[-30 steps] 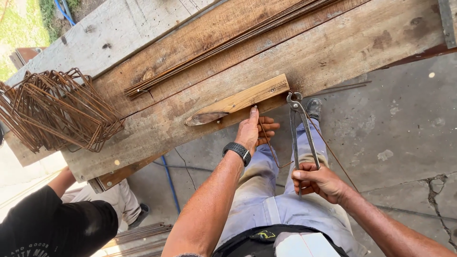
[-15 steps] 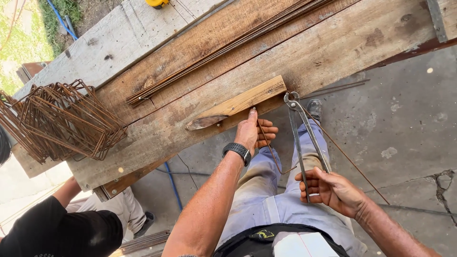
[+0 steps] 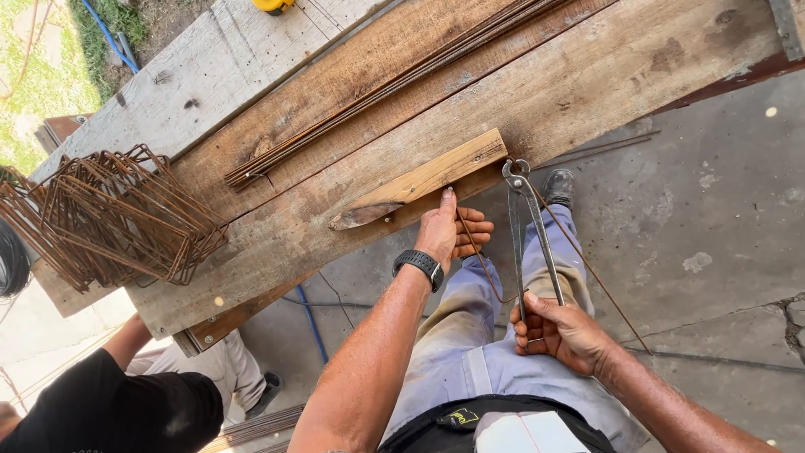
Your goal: Bending thin metal rods into rectangular stirrups using a wooden jig and pincers on a workbench.
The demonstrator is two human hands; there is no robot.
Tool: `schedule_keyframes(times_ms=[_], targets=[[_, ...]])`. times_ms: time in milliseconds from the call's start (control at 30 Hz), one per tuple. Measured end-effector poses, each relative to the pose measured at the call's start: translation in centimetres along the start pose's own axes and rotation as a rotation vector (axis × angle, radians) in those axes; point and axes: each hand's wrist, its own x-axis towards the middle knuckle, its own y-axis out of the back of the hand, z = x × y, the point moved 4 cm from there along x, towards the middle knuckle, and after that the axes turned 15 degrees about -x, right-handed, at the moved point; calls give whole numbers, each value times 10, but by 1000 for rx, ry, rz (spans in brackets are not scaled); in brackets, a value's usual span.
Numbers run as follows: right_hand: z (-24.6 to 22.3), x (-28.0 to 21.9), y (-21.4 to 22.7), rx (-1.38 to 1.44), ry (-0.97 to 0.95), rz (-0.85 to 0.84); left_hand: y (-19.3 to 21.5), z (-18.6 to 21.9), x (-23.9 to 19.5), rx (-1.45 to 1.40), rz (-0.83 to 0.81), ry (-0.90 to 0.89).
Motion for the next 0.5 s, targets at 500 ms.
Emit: schedule_keyframes(times_ms=[500], targets=[[12,20,-34,101,78,-8,2,-4,5,30,-5,-9]])
